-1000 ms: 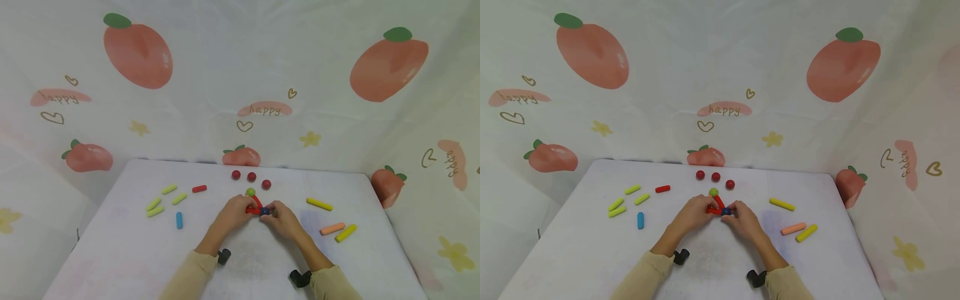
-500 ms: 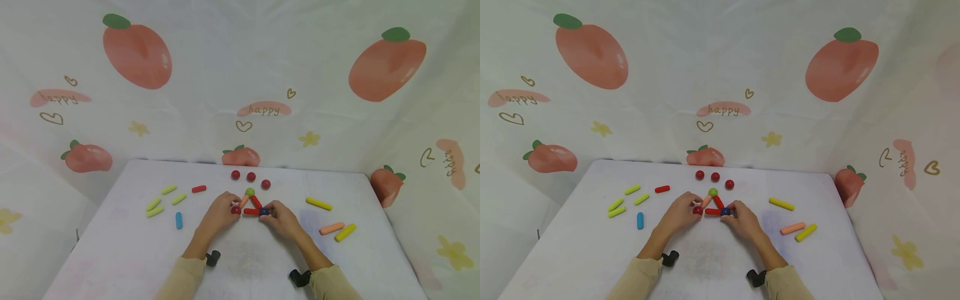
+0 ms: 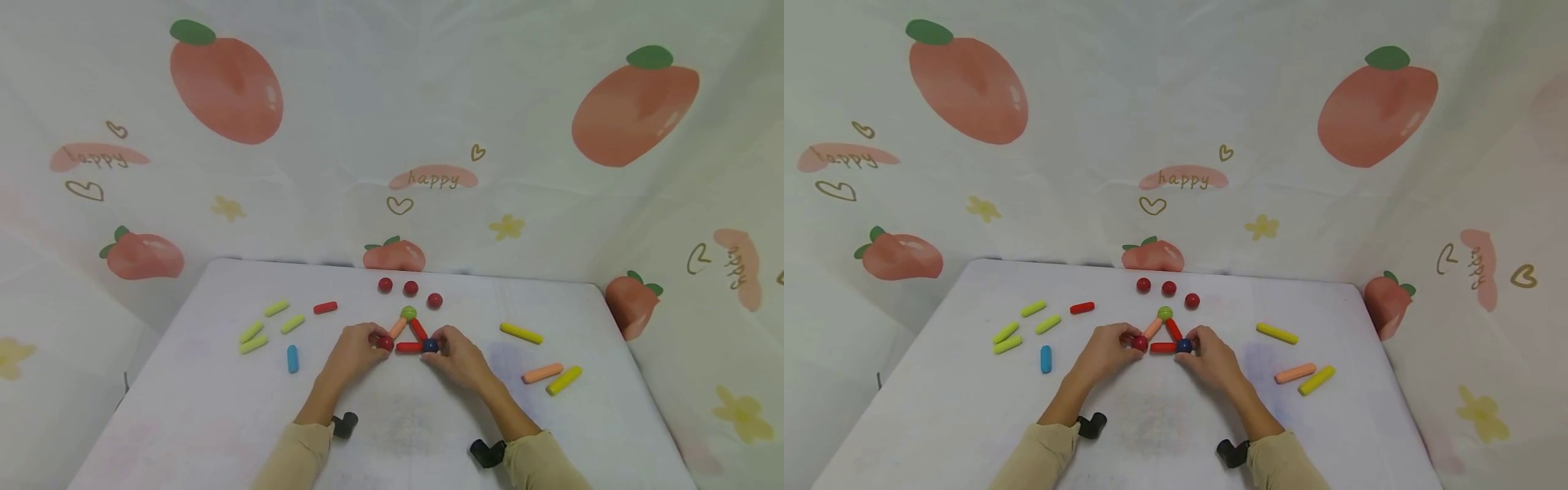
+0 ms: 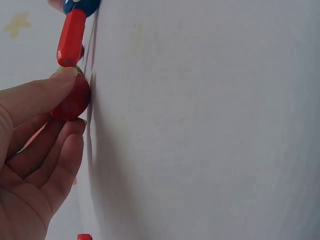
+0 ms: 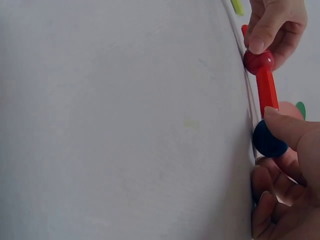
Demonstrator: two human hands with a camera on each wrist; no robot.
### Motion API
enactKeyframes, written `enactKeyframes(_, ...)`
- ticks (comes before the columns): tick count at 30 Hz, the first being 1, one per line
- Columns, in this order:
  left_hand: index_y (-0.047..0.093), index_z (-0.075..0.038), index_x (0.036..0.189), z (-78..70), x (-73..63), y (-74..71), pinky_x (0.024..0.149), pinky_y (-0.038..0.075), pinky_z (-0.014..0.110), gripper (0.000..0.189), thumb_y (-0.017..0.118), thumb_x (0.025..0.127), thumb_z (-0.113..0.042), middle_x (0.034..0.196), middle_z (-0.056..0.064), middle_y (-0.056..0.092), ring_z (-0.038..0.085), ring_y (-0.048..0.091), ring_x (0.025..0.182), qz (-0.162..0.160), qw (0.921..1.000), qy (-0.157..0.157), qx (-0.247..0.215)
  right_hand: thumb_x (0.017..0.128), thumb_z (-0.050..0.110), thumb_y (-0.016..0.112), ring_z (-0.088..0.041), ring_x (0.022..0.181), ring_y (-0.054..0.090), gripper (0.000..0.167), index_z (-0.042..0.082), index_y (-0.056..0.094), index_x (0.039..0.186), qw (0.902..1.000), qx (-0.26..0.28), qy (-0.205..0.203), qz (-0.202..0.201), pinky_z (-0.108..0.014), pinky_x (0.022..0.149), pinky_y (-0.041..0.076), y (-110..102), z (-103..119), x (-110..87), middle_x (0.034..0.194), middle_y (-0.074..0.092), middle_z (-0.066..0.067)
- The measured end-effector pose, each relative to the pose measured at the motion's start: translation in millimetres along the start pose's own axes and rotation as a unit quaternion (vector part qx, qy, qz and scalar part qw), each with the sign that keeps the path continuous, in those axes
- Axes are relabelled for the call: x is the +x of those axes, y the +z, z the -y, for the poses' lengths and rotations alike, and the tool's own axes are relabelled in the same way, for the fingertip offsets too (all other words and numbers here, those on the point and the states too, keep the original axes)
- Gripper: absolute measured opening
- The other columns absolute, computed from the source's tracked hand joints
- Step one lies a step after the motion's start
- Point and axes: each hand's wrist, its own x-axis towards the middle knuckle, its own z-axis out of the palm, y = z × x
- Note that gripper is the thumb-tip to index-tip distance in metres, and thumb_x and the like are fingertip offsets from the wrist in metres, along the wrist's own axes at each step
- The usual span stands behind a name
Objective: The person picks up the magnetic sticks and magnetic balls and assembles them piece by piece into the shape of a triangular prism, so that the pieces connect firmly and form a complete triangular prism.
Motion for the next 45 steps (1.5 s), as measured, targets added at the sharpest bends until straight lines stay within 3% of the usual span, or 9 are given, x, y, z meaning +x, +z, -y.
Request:
enactKeyframes(10,0.074,-0.018,0.114,-0.7,-0.8,4.3,0.082,0.058,0.032,0.034,0.086,0.082,-0.02,0.094,-0.005,0.072,0.014,0.061,0.086,-0.006,0.9999,0.0,-0.011,0.084,0.03,0.084,-0.013,0.08,0.051,0.036,0.017,0.062,0.109,0.9999,0.005,-0.001,-0.012,-0.023,0.065,0.043,3,3,-1.9,0.092,0.058,0.003)
enactKeyframes(16,0.072,-0.02,0.117,1.3,1.0,-0.2,0.086,0.059,0.034,0.037,0.086,0.082,-0.023,0.099,-0.005,0.072,0.014,0.062,0.092,0.01,0.9999,0.003,-0.008,0.083,0.03,0.085,-0.013,0.08,0.052,0.034,0.017,0.064,0.108,0.9997,-0.01,-0.008,-0.019,-0.023,0.068,0.046,2,4,-0.9,0.092,0.061,0.004)
enactKeyframes(19,0.071,-0.024,0.121,5.1,4.4,-12.0,0.091,0.059,0.037,0.04,0.085,0.083,-0.027,0.11,-0.005,0.071,0.016,0.062,0.102,0.006,0.9999,-0.006,-0.005,0.083,0.029,0.086,-0.013,0.081,0.053,0.033,0.017,0.065,0.106,0.9997,-0.008,-0.01,-0.019,-0.024,0.069,0.047,2,4,-0.4,0.091,0.062,0.004)
enactKeyframes(21,0.07,-0.025,0.124,9.2,8.7,-25.1,0.096,0.058,0.04,0.042,0.084,0.084,-0.029,0.118,-0.002,0.069,0.019,0.062,0.108,-0.014,0.9997,-0.018,-0.003,0.082,0.029,0.086,-0.013,0.081,0.053,0.033,0.017,0.066,0.106,0.9998,-0.004,-0.012,-0.017,-0.023,0.07,0.047,2,3,0.1,0.09,0.062,0.004)
enactKeyframes(27,0.066,-0.015,0.131,30.0,28.7,-63.6,0.107,0.05,0.051,0.043,0.078,0.09,-0.02,0.133,0.012,0.065,0.032,0.059,0.121,-0.103,0.994,-0.024,0.026,0.082,0.029,0.086,-0.013,0.082,0.052,0.032,0.017,0.067,0.106,0.9998,-0.001,-0.017,-0.013,-0.023,0.069,0.047,2,1,1.4,0.089,0.061,0.005)
enactKeyframes(31,0.064,-0.01,0.133,42.6,39.1,-73.7,0.112,0.046,0.053,0.041,0.07,0.093,-0.012,0.137,0.019,0.062,0.037,0.056,0.129,-0.117,0.9913,-0.042,0.043,0.082,0.029,0.086,-0.013,0.083,0.052,0.032,0.018,0.067,0.105,0.9997,-0.009,-0.017,-0.012,-0.023,0.07,0.047,0,0,1.2,0.089,0.061,0.005)
enactKeyframes(39,0.066,-0.006,0.127,47.3,46.1,-72.0,0.105,0.052,0.05,0.036,0.062,0.093,0.001,0.126,0.019,0.068,0.035,0.062,0.117,-0.108,0.9923,-0.029,0.054,0.081,0.027,0.087,-0.012,0.083,0.053,0.03,0.018,0.066,0.102,0.9994,-0.005,-0.031,-0.017,-0.023,0.07,0.047,-2,1,0.1,0.089,0.063,0.006)
enactKeyframes(45,0.07,-0.004,0.119,42.2,43.8,-68.3,0.097,0.056,0.046,0.028,0.067,0.091,-0.003,0.113,0.014,0.073,0.029,0.066,0.106,-0.097,0.9928,-0.029,0.064,0.081,0.026,0.087,-0.012,0.083,0.053,0.03,0.017,0.065,0.101,0.9992,-0.006,-0.036,-0.015,-0.023,0.071,0.048,-1,2,-1.0,0.089,0.063,0.005)
